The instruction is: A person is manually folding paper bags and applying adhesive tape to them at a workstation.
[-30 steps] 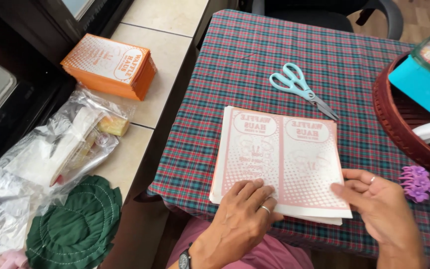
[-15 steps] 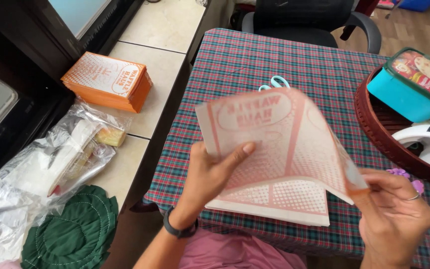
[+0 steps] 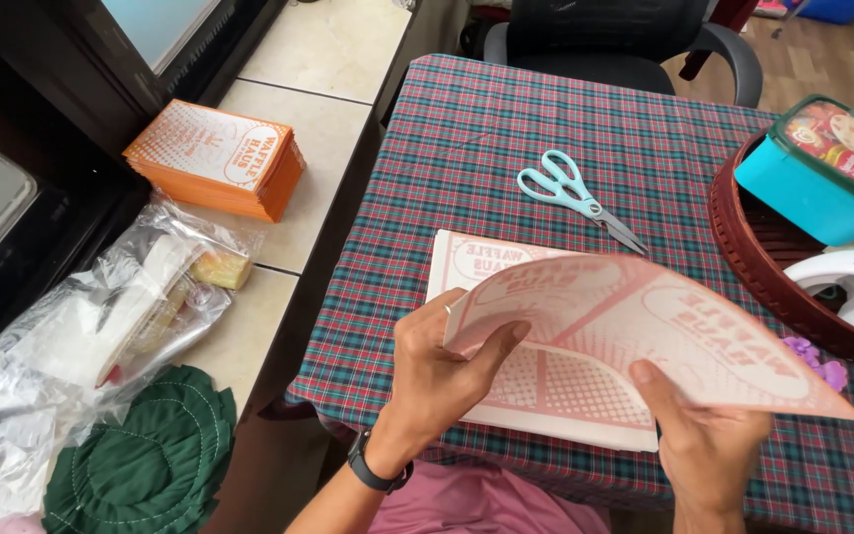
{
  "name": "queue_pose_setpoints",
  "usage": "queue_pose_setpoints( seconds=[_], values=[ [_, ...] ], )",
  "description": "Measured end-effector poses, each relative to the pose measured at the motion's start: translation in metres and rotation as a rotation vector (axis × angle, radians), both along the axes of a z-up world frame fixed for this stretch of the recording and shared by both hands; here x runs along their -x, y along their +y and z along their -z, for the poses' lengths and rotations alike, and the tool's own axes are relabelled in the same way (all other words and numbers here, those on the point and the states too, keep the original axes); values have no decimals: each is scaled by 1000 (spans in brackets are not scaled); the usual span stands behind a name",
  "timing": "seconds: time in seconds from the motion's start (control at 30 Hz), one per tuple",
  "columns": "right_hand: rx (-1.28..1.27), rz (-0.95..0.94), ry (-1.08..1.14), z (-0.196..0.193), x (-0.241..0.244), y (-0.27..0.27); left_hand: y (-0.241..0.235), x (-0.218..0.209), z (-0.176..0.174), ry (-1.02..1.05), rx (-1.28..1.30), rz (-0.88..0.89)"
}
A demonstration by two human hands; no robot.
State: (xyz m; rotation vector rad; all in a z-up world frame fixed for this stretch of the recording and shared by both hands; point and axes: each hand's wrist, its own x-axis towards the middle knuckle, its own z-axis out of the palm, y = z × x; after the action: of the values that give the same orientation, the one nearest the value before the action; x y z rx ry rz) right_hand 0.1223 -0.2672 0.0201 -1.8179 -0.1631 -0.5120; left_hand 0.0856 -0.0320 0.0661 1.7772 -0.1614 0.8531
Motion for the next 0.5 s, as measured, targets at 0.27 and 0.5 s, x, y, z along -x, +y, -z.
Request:
queue_pose_setpoints(
  seconds=[0.27,0.5],
  values=[
    [-12,-98,167,-5,-5,1,4,-9,12,-27,-47,-57],
    [82,-107,184,0,-14,-22,32,-9,9,484,210,35]
  ],
)
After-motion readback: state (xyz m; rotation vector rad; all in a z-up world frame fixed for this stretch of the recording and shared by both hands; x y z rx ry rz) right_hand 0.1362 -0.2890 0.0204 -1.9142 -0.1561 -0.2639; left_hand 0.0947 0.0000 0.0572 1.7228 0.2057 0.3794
